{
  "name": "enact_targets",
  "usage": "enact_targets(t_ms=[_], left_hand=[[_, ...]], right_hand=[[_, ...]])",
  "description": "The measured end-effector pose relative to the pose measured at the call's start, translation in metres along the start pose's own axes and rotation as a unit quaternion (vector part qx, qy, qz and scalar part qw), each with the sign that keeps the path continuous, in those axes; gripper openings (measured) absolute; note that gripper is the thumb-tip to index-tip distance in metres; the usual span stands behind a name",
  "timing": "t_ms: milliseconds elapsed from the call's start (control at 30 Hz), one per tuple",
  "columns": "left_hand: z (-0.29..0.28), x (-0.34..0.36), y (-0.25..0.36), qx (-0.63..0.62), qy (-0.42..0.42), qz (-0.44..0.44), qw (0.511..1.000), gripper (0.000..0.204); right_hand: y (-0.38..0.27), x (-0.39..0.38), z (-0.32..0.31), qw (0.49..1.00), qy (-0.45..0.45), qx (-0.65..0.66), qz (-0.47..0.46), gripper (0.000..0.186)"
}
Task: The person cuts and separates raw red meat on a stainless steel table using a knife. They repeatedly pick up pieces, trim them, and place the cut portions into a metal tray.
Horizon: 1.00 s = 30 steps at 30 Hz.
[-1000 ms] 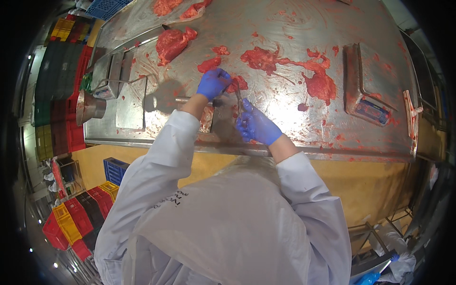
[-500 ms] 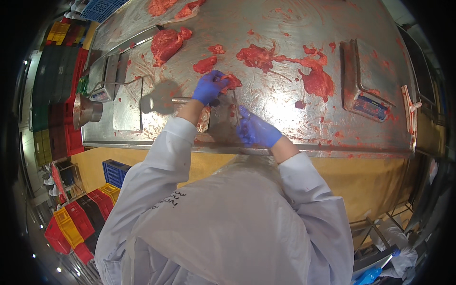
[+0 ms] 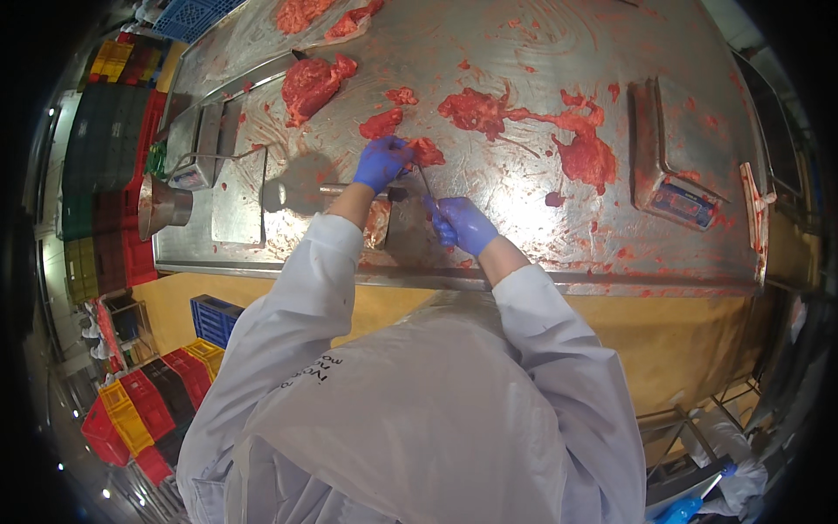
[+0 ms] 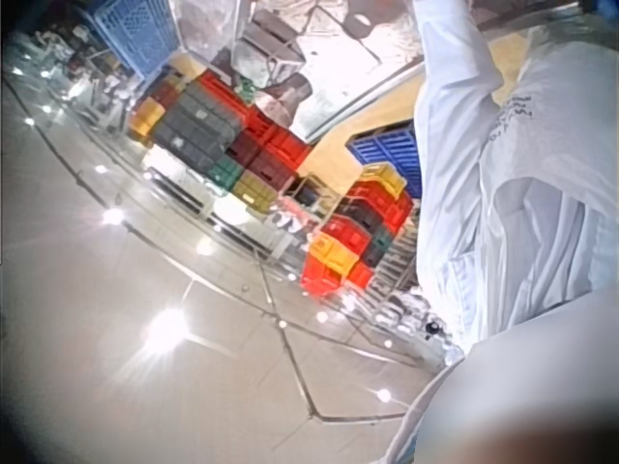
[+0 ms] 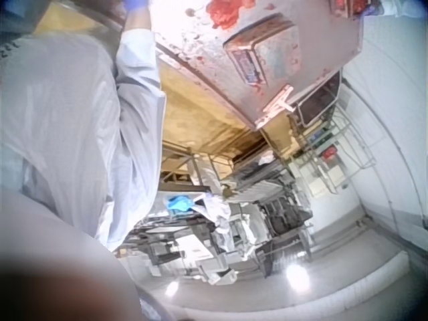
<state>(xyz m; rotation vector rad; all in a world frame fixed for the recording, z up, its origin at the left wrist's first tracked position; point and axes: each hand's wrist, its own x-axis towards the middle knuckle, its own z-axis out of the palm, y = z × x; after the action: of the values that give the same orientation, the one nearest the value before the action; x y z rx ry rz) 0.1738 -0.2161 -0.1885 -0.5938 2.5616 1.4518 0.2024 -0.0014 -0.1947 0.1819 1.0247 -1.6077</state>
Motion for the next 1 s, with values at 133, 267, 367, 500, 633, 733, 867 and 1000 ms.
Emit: enact_targets(t_ms=[133,267,367,500,633,733,867,1000], left_hand=[[-0.005,0.003,-0.009,-0.064,-0.046,-0.091,0.993,0.021],[-0.005,-0.006,-0.001,-0.200,-0.043,-0.105,0.973,0.018],[-0.012,-0.008,0.008,-0.150,-0.058,-0.081,0.984,0.021],[-0.018,0.002,-0.004,0.039,-0.009,-0.004,0.999,0.029],[-0.016,0.000,-0.016,0.166,0.081,0.084,0.979,0.037],[-0.018,-0.006,-0.006,0.142,0.052,0.047,0.987,0.042],[-0.017,-0.008,-0.004,0.045,0.039,0.038,0.997,0.047],[-0.026,-0.006,0.016,0.039,0.066,0.070,0.995,0.046]], right_hand=[[0.004,-0.016,0.003,1.000,-0.001,0.022,0.019,0.048],[-0.015,-0.015,0.020,0.979,-0.088,0.164,0.087,0.061],[-0.022,0.008,0.027,0.988,-0.084,0.120,0.053,0.061],[-0.013,0.028,0.024,0.990,-0.051,0.122,0.047,0.052],[-0.003,0.027,0.021,0.997,-0.022,0.074,0.007,0.048],[-0.019,0.020,0.026,0.983,-0.050,0.167,0.058,0.049],[-0.035,0.036,0.030,0.977,0.001,0.209,0.048,0.050],[-0.033,0.054,0.017,0.989,0.028,0.140,-0.040,0.043]])
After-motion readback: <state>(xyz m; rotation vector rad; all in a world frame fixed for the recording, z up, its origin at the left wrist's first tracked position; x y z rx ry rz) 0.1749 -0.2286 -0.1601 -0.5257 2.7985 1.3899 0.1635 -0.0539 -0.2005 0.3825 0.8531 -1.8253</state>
